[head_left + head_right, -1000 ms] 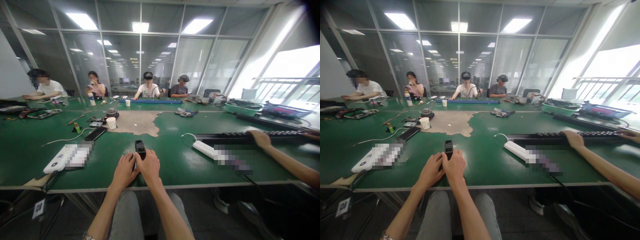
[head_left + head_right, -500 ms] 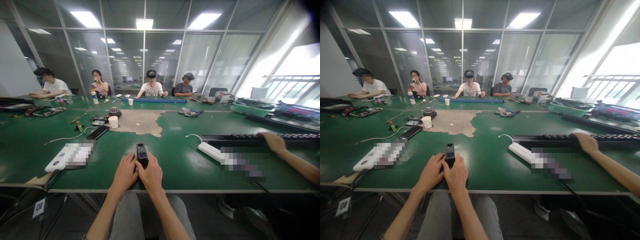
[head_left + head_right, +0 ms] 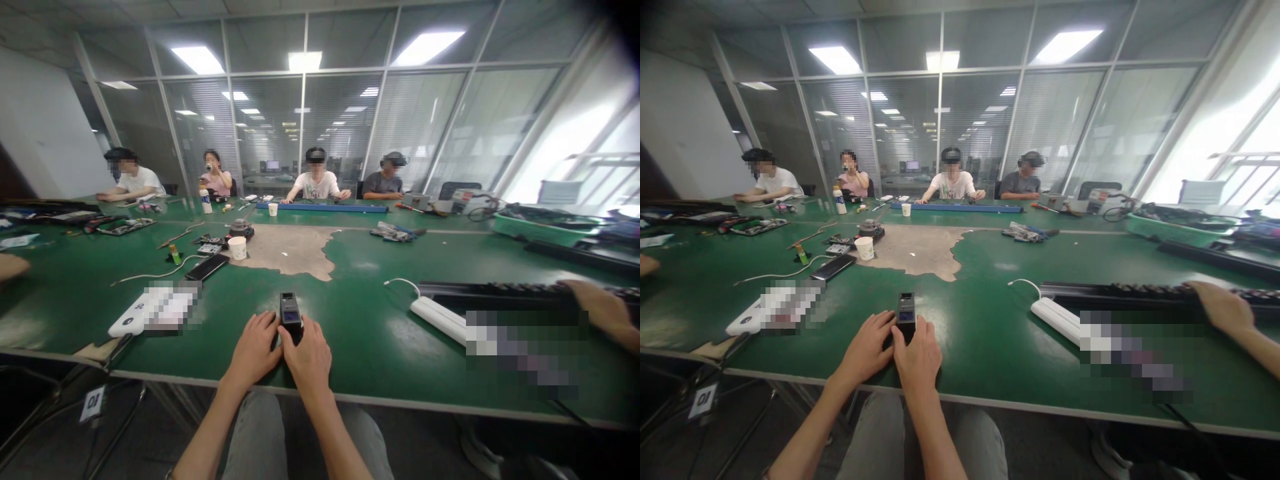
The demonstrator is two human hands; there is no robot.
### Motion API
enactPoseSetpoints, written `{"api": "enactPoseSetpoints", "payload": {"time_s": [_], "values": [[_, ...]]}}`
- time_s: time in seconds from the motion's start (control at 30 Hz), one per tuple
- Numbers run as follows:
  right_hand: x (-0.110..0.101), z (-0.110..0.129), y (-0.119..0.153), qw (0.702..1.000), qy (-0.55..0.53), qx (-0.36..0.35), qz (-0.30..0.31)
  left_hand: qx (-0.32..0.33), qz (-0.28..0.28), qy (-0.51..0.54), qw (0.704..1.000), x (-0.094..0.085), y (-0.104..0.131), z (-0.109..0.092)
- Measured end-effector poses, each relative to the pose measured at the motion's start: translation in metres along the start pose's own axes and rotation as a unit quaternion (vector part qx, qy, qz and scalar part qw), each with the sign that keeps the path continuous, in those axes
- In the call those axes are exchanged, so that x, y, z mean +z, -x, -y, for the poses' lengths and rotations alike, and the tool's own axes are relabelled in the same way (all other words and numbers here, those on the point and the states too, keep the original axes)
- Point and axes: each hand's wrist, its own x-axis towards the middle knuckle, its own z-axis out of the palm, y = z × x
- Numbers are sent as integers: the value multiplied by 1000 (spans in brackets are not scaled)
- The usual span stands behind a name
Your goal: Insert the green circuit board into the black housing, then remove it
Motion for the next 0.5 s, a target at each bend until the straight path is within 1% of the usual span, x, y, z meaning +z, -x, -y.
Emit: {"api": "enactPoseSetpoints", "payload": {"time_s": [0.2, 0.37, 0.5], "values": [[-1, 7, -3, 999, 39, 10, 13, -15, 0, -9, 1000, -1, 1, -4], [-2, 7, -2, 999, 38, 5, 10, -18, 8, -14, 1000, -2, 3, -6], [-2, 7, -1, 999, 36, -1, 10, -16, 3, -8, 1000, -5, 3, -7]]}}
